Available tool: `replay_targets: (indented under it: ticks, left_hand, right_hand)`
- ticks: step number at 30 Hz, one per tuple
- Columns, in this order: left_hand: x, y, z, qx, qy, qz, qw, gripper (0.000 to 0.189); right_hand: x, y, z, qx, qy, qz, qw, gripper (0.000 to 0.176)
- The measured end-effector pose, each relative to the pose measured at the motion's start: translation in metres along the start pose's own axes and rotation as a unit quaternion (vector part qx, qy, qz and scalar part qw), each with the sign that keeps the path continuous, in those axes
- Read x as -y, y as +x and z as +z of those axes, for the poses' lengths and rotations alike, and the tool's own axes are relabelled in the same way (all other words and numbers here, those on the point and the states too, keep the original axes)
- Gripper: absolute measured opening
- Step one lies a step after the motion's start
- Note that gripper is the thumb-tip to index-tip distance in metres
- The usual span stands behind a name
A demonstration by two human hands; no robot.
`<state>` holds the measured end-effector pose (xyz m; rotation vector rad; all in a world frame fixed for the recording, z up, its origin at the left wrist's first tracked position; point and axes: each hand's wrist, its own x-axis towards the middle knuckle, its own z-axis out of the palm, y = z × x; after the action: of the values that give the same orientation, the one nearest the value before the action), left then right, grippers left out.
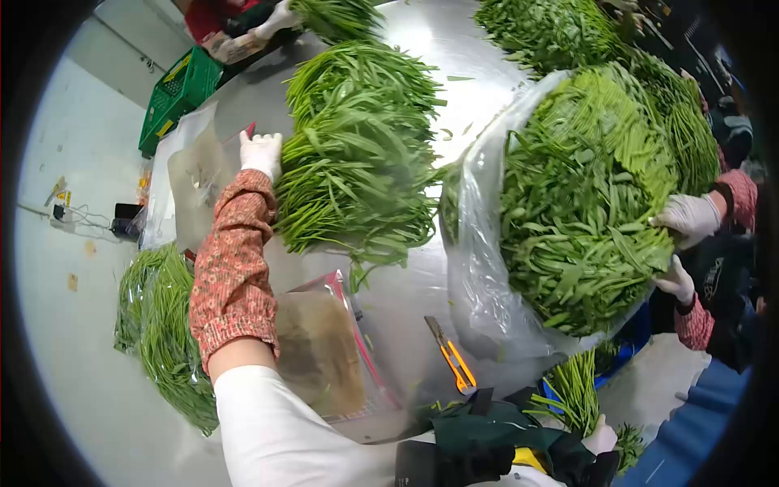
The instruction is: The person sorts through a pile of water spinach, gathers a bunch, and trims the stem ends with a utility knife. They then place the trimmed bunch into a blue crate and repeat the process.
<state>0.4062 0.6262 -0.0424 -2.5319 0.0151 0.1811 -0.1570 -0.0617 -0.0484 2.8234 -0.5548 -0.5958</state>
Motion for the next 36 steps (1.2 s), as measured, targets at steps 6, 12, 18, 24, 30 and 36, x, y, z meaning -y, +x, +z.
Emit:
replay_targets:
  ticks: [6,12,18,24,30,36]
  left_hand:
    - [0.027,-0.012,-0.002,-0.024,0.013,0.011,1.0,0.026]
    - [0.034,-0.032,-0.044,-0.065,-0.368,0.138,0.917,0.071]
    - [-0.17,-0.215,-0.198,-0.12,-0.577,0.281,0.757,0.035]
    - [-0.338,-0.329,-0.279,-0.148,-0.644,0.424,0.62,0.018]
    - [-0.408,-0.393,-0.304,-0.047,-0.761,0.428,0.485,0.014]
    - [-0.419,-0.421,-0.329,-0.258,-0.624,0.502,0.541,0.021]
  right_hand:
    - [-0.015,-0.005,-0.013,-0.051,0.086,-0.046,0.994,0.045]
    - [-0.055,-0.031,-0.032,-0.027,0.152,0.04,0.987,0.05]
    - [-0.068,-0.043,-0.058,-0.053,0.352,0.017,0.934,0.044]
    - [-0.076,-0.053,-0.036,-0.12,0.352,0.007,0.928,0.047]
    - [-0.066,-0.053,-0.028,-0.242,0.221,0.059,0.943,0.036]
    - [-0.062,-0.045,-0.029,-0.283,0.187,0.091,0.936,0.028]
